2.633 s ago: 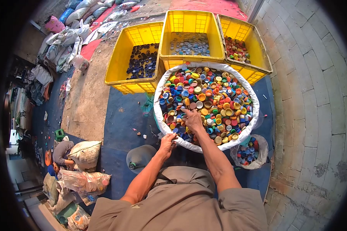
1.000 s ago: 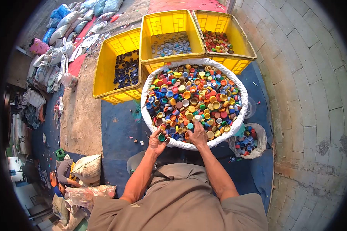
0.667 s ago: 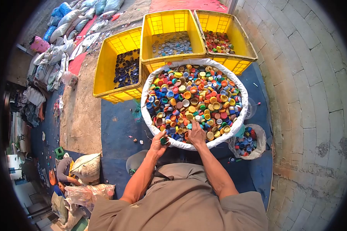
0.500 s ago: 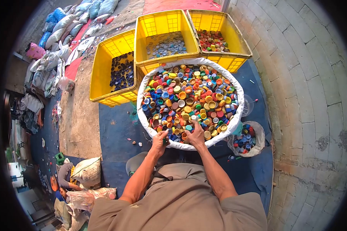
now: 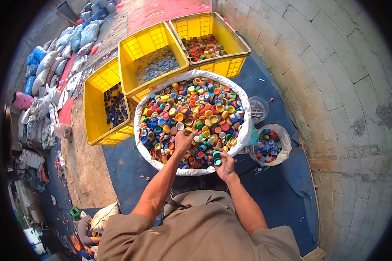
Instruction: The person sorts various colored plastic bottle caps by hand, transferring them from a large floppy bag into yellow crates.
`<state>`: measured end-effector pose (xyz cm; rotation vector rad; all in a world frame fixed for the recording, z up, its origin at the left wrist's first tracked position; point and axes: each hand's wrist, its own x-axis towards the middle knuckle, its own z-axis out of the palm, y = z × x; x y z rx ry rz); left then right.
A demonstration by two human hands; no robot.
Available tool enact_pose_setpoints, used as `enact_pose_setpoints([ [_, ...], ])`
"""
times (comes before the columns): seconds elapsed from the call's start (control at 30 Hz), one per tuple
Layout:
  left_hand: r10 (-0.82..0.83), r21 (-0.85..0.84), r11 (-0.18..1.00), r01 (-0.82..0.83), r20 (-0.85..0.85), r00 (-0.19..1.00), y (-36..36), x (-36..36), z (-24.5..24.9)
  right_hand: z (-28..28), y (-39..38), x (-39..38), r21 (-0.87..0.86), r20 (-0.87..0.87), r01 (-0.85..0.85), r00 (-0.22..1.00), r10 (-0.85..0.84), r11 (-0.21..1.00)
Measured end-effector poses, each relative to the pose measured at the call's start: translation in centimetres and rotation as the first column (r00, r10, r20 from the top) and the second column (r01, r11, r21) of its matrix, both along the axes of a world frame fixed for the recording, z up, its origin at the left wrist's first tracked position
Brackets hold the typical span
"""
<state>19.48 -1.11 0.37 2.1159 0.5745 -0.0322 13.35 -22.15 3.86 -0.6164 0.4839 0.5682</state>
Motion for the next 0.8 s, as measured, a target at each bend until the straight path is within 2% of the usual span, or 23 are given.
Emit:
enact_pose_setpoints([
  [0.03,0.002,-0.066,0.998,-0.004,-0.028,1.000,-0.1,0.3,-0.4,0.1,-0.2,-0.2,0.004,-0.012,0.014,1.000,-0.014,1.000],
  [0.2,-0.013,0.070,0.997,0.019,-0.083,0.996,-0.5,1.0,-1.7,0.0,-1.0,-0.9,0.004,-0.028,-0.002,1.000,0.002,1.000],
  [0.3,-0.070,0.164,0.984,0.075,-0.041,0.997,-0.5,0.9,-2.0,0.2,-0.9,-1.0,-0.012,-0.038,-0.004,0.999,0.003,1.000],
  [0.4,-0.025,-0.024,0.999,0.024,-0.010,1.000,-0.2,0.6,-1.5,-0.1,-0.6,-0.8,-0.044,-0.045,-0.021,0.999,0.019,0.999],
  [0.43,0.038,-0.232,0.972,-0.046,-0.038,0.999,0.2,0.5,-1.3,-0.6,-0.4,-0.5,-0.020,-0.039,-0.015,0.999,0.014,1.000],
  [0.5,0.140,-0.603,0.776,-0.185,-0.121,0.983,0.7,-0.2,-0.6,-1.2,0.0,-0.2,0.028,-0.029,-0.007,1.000,0.008,1.000],
  [0.53,0.174,-0.810,0.527,-0.256,-0.192,0.966,1.1,-0.8,0.0,-1.1,0.2,0.0,0.037,-0.046,0.009,0.999,-0.007,0.999],
  [0.57,0.195,-0.887,0.371,-0.276,-0.216,0.957,1.4,-1.2,0.6,-1.0,0.5,0.2,0.056,-0.040,0.014,0.999,-0.012,0.998],
  [0.63,0.139,-0.967,-0.008,-0.253,-0.252,0.958,2.3,-2.3,1.5,-0.3,1.5,0.8,0.104,-0.057,0.032,0.998,-0.027,0.994],
  [0.67,0.076,-0.964,-0.098,-0.248,-0.256,0.964,2.8,-2.9,1.8,-0.2,1.9,1.0,0.144,-0.060,0.023,0.998,-0.014,0.989],
  [0.7,0.110,-0.951,-0.168,-0.258,-0.278,0.954,2.7,-3.3,2.2,0.0,2.3,1.2,0.177,-0.051,0.016,0.999,-0.007,0.984],
  [0.8,0.207,-0.966,-0.105,-0.236,-0.253,0.945,2.3,-4.8,1.6,-0.1,3.8,1.4,0.223,-0.097,0.049,0.995,-0.028,0.974],
])
